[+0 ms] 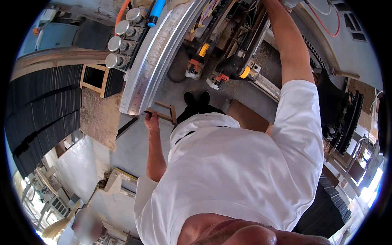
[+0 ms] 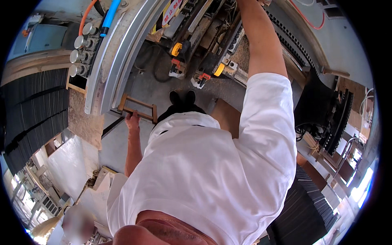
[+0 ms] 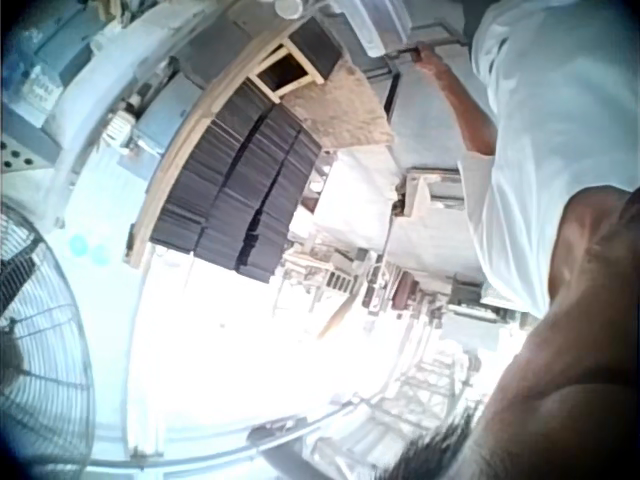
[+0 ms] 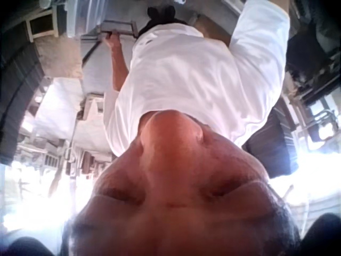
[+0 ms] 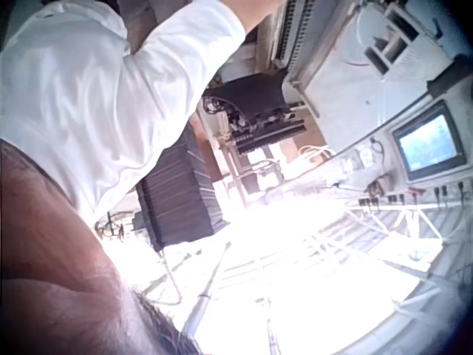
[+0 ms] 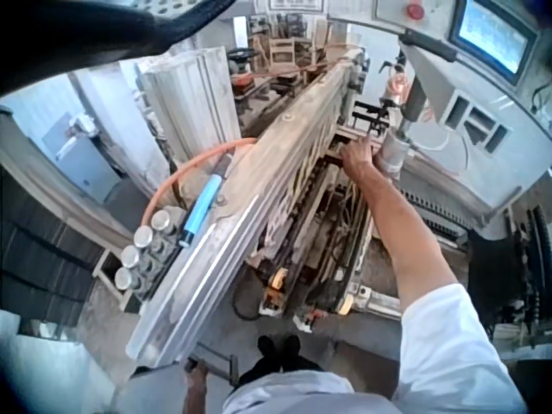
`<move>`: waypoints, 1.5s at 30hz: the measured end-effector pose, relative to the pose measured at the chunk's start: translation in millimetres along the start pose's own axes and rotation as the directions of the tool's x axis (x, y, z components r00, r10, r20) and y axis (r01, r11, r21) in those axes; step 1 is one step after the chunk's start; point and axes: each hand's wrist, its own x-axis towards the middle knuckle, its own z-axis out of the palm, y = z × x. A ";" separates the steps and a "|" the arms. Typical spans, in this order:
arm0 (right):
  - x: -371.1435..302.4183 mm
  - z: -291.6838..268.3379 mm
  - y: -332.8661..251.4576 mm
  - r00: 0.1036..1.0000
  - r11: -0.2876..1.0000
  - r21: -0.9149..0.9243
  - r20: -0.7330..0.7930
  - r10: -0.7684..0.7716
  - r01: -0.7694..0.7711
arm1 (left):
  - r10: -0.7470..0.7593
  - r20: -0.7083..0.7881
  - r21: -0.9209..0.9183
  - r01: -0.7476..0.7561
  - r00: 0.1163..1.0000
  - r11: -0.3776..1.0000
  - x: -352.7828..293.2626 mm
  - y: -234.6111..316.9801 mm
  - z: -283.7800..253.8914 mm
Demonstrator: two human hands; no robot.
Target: The person repeatedly places small wooden frames onto a machine, presses a button to activate it, and then removes the frames. This cycle is performed multiple times in a workshop setting.
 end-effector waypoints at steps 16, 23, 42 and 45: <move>1.5 12.1 2.5 1.000 1.000 0.004 -0.019 -0.001 0.001 | 0.125 0.055 -0.034 -0.124 0.991 0.992 -17.2 32.6 21.8; -3.6 15.9 -5.5 0.977 0.996 -0.019 -0.197 0.083 -0.088 | 0.304 0.066 0.039 -0.307 0.950 0.951 -41.1 50.5 -2.3; -241.8 -166.9 -86.4 0.833 0.481 0.834 -0.453 0.317 0.271 | 0.371 0.010 -0.525 -0.311 0.929 0.792 107.4 243.4 -204.3; -318.3 -164.7 -138.0 0.936 0.275 0.945 -0.249 0.250 0.178 | 0.342 0.076 -0.552 -0.247 0.936 0.797 184.5 270.1 -195.6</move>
